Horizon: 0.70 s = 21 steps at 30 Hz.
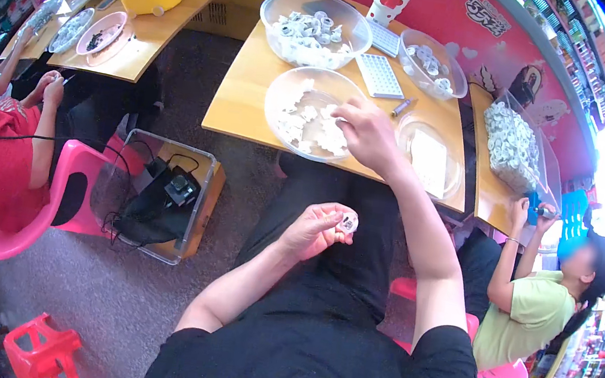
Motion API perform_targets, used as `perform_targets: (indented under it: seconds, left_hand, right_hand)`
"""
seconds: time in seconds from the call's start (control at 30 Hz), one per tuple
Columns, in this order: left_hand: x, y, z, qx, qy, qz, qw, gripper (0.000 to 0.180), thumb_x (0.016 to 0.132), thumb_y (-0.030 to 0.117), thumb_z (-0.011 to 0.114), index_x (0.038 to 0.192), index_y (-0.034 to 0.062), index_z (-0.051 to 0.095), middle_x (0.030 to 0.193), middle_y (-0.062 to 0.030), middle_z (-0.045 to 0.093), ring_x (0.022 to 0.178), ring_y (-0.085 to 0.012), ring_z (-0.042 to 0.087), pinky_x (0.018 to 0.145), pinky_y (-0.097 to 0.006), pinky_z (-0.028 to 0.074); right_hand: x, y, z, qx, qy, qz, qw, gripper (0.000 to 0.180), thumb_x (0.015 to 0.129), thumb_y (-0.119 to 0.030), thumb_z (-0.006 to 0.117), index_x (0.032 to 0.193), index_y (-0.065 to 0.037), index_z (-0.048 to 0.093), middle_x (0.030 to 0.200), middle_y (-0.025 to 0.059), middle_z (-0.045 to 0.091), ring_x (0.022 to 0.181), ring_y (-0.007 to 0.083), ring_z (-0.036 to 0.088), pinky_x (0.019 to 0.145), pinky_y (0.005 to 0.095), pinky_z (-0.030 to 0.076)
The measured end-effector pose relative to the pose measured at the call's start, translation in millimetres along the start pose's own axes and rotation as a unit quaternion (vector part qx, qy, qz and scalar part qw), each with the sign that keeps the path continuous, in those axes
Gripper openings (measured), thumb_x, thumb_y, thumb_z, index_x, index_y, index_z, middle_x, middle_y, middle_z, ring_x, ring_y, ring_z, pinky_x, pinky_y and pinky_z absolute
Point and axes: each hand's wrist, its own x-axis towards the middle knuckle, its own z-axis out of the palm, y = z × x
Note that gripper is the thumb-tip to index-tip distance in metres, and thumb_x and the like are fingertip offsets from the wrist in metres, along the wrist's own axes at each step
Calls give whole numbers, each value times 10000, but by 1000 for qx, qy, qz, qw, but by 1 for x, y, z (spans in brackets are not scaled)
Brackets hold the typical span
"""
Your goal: The person assembles small electronic light units by hand, placing electronic components into plastic housings, pressing the pieces together, and testing the lights.
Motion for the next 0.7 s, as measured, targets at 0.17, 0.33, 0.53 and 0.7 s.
perform_targets:
  seconds: [0.17, 0.33, 0.53, 0.7]
  left_hand:
    - [0, 3, -3, -31, -24, 5, 999, 320, 917, 234, 606, 1086, -36, 576, 893, -99, 640, 760, -182, 638, 715, -309, 537]
    - [-2, 7, 3, -49, 4, 1, 999, 321, 937, 253, 575, 1087, -31, 576, 892, -116, 638, 753, -199, 637, 710, -314, 535]
    - [1, 5, 0, -18, -9, -3, 1000, 341, 937, 294, 571, 1066, -21, 585, 856, -120, 640, 723, -198, 633, 675, -303, 521]
    - [-3, 6, -7, -47, -20, 5, 999, 423, 916, 372, 584, 1058, -26, 579, 854, -131, 640, 690, -208, 635, 642, -306, 521]
  right_hand:
    - [35, 20, 30, -112, -81, 31, 990, 137, 757, -114, 603, 845, -34, 672, 849, 165, 597, 864, 337, 584, 747, 445, 452]
    - [45, 25, 45, -95, -77, 81, 989, 97, 715, -143, 577, 719, -80, 651, 769, 164, 597, 800, 346, 594, 694, 465, 455]
    - [39, 25, 39, -29, 42, 55, 997, 65, 720, -98, 615, 752, -42, 621, 704, 144, 579, 711, 308, 592, 645, 405, 462]
    - [-12, -20, -8, 292, 112, 192, 930, 69, 801, -42, 656, 813, 8, 611, 713, 33, 600, 654, 78, 556, 595, 229, 447]
